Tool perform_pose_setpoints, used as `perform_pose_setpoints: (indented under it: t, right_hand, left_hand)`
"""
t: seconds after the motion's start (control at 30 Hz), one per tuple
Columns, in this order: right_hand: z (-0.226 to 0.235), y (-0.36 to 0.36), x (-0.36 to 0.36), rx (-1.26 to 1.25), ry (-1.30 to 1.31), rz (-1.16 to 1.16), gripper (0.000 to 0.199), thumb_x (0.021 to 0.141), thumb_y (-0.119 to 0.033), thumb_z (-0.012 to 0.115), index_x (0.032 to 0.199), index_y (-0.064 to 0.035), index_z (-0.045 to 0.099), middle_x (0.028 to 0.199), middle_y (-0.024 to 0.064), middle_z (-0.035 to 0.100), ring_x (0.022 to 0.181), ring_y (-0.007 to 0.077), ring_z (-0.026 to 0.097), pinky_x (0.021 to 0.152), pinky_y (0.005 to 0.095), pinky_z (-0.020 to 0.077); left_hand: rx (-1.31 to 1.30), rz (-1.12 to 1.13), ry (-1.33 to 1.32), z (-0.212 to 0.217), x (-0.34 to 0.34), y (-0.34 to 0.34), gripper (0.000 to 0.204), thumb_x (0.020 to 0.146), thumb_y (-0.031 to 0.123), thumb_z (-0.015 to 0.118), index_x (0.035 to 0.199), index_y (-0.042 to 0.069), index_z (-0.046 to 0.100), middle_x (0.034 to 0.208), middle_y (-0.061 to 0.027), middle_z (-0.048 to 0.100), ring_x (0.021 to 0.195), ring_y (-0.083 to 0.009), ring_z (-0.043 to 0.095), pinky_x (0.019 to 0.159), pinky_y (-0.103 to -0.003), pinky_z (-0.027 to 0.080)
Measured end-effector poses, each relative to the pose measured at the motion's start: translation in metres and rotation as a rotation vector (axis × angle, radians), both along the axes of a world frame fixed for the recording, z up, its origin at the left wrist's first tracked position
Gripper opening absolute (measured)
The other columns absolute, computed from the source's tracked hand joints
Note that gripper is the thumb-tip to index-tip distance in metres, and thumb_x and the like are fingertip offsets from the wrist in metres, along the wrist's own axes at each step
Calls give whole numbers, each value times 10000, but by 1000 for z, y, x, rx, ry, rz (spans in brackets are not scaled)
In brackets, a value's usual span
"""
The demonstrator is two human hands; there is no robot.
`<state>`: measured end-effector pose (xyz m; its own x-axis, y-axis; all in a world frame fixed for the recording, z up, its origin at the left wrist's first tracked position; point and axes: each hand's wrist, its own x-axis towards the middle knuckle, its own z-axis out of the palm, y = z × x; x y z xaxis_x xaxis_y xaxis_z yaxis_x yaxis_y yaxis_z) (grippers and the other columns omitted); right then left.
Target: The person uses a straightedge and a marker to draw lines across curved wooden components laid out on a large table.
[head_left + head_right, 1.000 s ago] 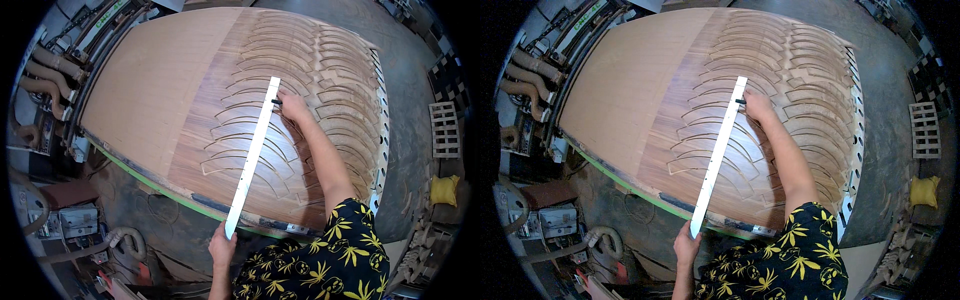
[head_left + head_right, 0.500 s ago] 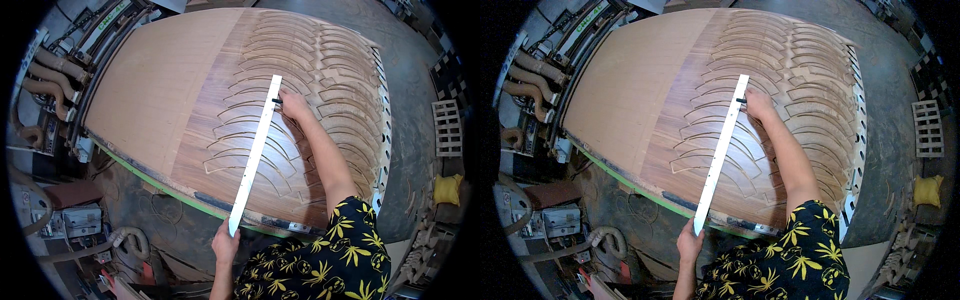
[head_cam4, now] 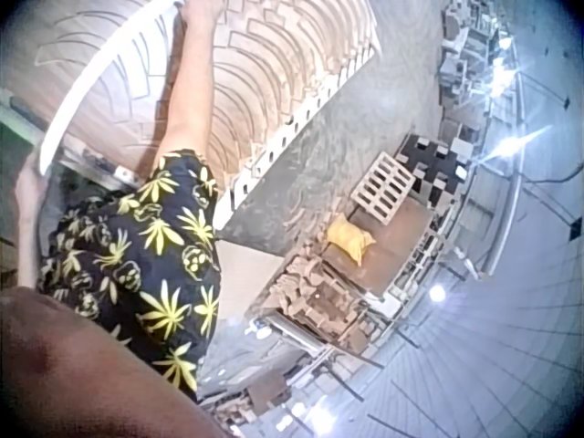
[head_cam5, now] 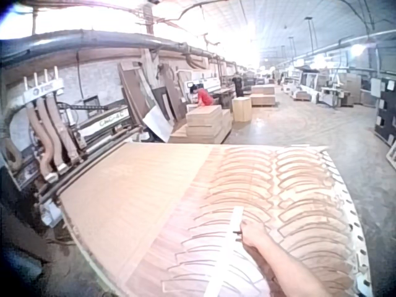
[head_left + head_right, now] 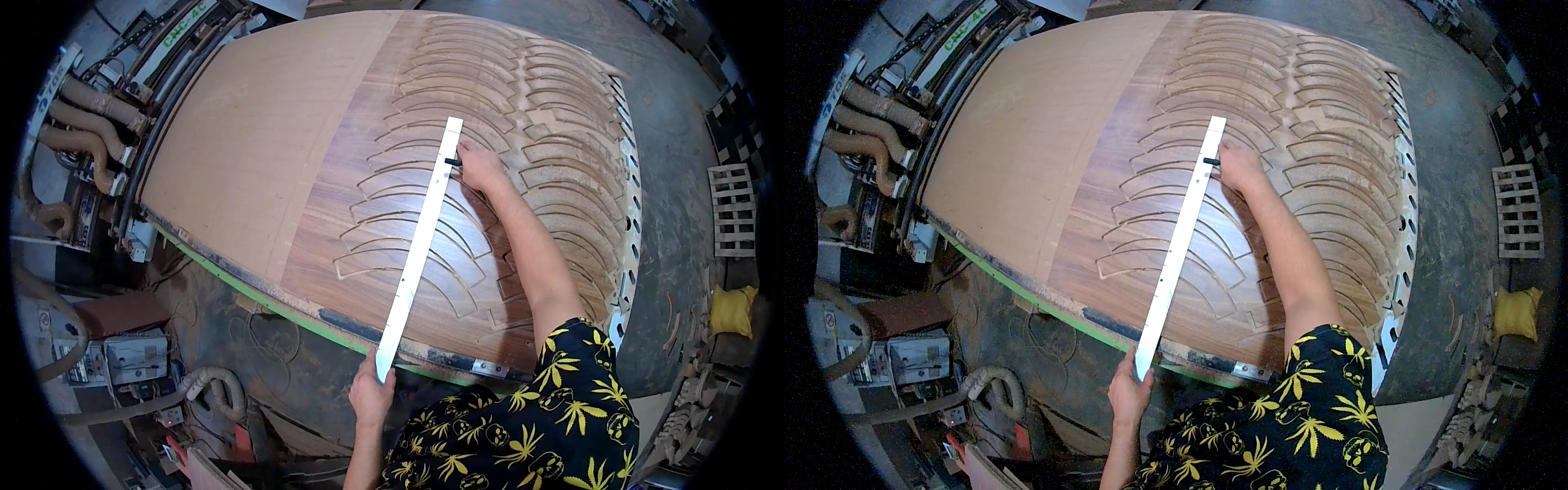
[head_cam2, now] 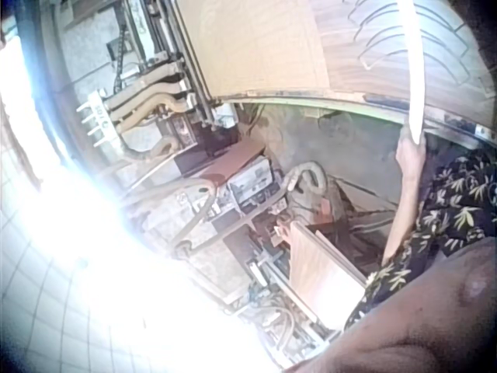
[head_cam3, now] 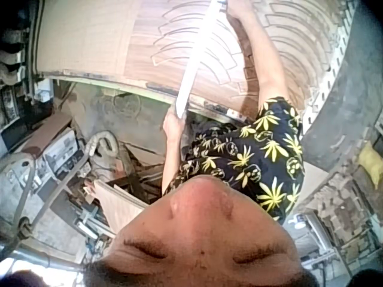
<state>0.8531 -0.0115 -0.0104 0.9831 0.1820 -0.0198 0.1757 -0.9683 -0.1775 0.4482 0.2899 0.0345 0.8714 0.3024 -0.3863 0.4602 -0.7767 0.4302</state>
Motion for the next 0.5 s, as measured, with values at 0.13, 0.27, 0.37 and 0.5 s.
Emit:
perform_pose_setpoints:
  t: [0.13,0.27,0.37,0.5]
  right_hand:
    - [-7,-4,6,-11,15,8,575,899,-248,712,1428,-78,565,1469,130,592,1127,378,701,930,510,575]
    - [-17,-8,10,-28,9,3,593,899,-271,725,1437,-83,558,1475,125,588,1128,378,700,927,514,574]
    - [-16,-7,10,-30,8,3,584,904,-275,723,1430,-81,560,1489,117,578,1135,376,698,925,522,573]
    - [2,-1,-2,4,-20,12,461,923,-243,666,1333,-42,604,1397,134,625,1188,328,679,930,493,577]
  left_hand:
    - [7,-19,-39,-6,-2,3,621,883,214,779,1450,63,577,1316,-204,679,1185,-414,652,971,-498,540]
    - [-7,-10,-35,-5,-2,3,606,884,213,778,1440,64,589,1308,-202,683,1175,-410,655,970,-499,537]
    - [-4,-3,-35,-5,-3,3,596,883,218,779,1435,83,600,1296,-190,690,1165,-404,659,963,-494,539]
    - [-17,11,-47,-4,-5,5,565,885,231,776,1416,111,623,1281,-174,699,1153,-394,666,955,-486,544]
